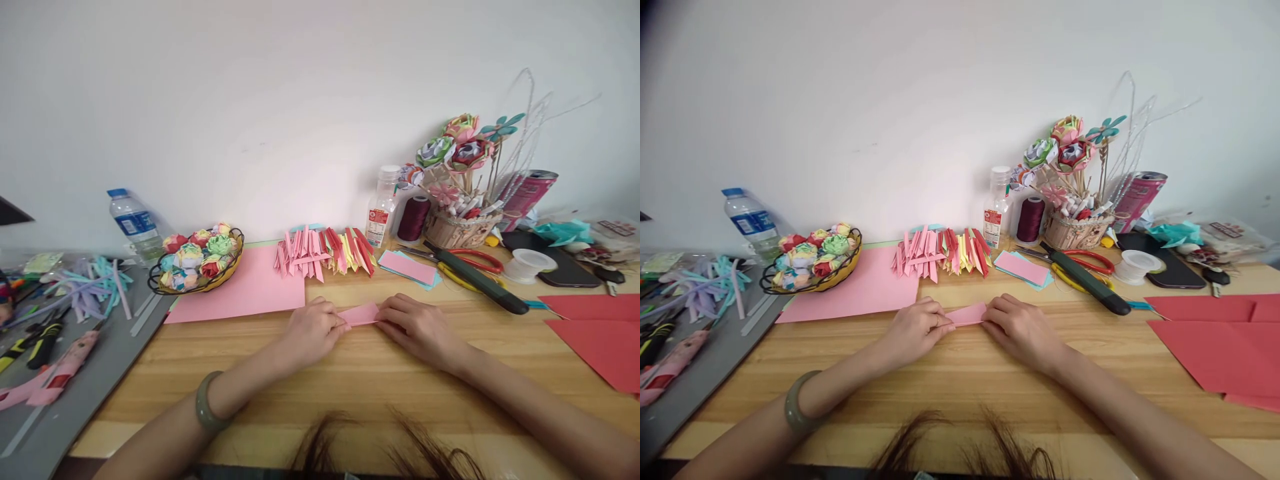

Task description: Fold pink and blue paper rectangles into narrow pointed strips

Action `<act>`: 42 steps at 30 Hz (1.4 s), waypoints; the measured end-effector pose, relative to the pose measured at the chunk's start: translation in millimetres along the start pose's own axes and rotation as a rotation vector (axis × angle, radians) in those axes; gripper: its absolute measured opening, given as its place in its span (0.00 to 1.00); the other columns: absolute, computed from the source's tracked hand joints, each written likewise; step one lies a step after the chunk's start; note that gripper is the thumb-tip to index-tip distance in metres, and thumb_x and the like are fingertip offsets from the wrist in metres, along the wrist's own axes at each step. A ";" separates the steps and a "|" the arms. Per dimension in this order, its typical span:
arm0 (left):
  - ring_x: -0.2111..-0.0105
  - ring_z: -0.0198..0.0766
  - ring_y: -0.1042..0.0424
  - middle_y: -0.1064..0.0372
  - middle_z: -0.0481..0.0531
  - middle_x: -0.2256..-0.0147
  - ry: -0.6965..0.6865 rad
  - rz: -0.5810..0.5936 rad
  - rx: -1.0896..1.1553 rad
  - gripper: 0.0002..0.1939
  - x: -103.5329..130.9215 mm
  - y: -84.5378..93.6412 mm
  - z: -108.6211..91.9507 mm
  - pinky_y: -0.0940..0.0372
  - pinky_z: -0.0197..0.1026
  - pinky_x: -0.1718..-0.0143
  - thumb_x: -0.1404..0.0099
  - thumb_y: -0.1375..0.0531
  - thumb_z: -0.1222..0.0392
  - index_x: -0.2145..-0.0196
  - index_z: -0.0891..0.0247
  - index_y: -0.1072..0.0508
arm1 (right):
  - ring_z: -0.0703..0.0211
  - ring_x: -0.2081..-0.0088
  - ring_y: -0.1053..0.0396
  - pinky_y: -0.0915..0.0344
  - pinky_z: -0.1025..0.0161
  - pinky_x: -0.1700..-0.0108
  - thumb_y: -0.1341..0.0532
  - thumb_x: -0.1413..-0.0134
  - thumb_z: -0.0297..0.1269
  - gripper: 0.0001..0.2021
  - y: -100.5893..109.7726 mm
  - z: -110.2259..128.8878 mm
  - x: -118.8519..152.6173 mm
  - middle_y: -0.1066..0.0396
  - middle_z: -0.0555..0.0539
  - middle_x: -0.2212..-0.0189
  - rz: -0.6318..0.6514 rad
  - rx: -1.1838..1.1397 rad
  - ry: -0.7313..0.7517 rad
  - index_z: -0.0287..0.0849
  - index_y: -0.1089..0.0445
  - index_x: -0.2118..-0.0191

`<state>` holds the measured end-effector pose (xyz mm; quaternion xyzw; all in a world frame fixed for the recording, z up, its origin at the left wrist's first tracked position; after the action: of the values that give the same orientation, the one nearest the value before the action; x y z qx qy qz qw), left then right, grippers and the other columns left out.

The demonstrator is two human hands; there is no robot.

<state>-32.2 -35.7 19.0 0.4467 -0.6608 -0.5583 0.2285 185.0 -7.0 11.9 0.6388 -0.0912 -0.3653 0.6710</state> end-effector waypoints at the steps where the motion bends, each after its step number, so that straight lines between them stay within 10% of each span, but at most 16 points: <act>1: 0.64 0.37 0.33 0.29 0.50 0.67 0.037 0.012 0.018 0.12 -0.2 1.2 -0.8 0.38 0.39 0.62 0.35 0.47 0.58 0.62 0.60 0.24 | 0.58 0.66 0.36 0.40 0.63 0.67 0.51 0.39 0.35 0.13 0.7 0.2 -0.6 0.32 0.45 0.70 0.011 -0.001 -0.017 0.41 0.31 0.68; 11: 0.64 0.37 0.30 0.27 0.47 0.64 0.341 0.070 0.258 0.08 -8.2 0.8 2.1 0.38 0.37 0.62 0.41 0.43 0.63 0.65 0.59 0.24 | 0.59 0.68 0.33 0.40 0.63 0.67 0.51 0.40 0.38 0.10 -6.2 -4.7 -4.9 0.30 0.46 0.69 0.116 -0.143 -0.275 0.42 0.35 0.66; 22: 0.63 0.38 0.32 0.32 0.50 0.63 0.269 -0.026 0.274 0.09 -9.2 -8.8 7.4 0.37 0.39 0.63 0.43 0.40 0.59 0.64 0.63 0.31 | 0.60 0.68 0.33 0.39 0.64 0.70 0.47 0.44 0.39 0.07 -6.7 0.1 -11.1 0.36 0.46 0.62 0.118 -0.107 -0.335 0.43 0.37 0.62; 29: 0.64 0.38 0.33 0.31 0.49 0.67 0.255 -0.029 0.327 0.05 -11.5 -9.9 7.8 0.40 0.38 0.65 0.45 0.38 0.60 0.69 0.63 0.28 | 0.62 0.75 0.38 0.43 0.65 0.73 0.43 0.49 0.42 0.09 -12.4 -11.7 -9.8 0.36 0.53 0.77 0.084 -0.465 -0.456 0.43 0.37 0.64; 42: 0.75 0.33 0.32 0.31 0.47 0.76 0.482 -0.184 0.958 0.10 -20.3 -24.4 26.0 0.40 0.34 0.72 0.52 0.34 0.60 0.73 0.67 0.30 | 0.60 0.72 0.35 0.40 0.64 0.71 0.40 0.56 0.55 0.20 -8.0 -20.9 -12.7 0.31 0.50 0.75 -0.001 -0.867 -0.556 0.40 0.32 0.68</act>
<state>-34.8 -4.2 -7.1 0.6722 -0.7282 -0.0941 0.0946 185.2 17.8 5.3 0.1805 -0.1062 -0.5257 0.8245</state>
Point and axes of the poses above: each hand's wrist, its own x-axis away from the middle knuckle, its own y-axis out of the back of the hand, z = x × y, the point moved 1 cm from there along -x, towards the middle knuckle
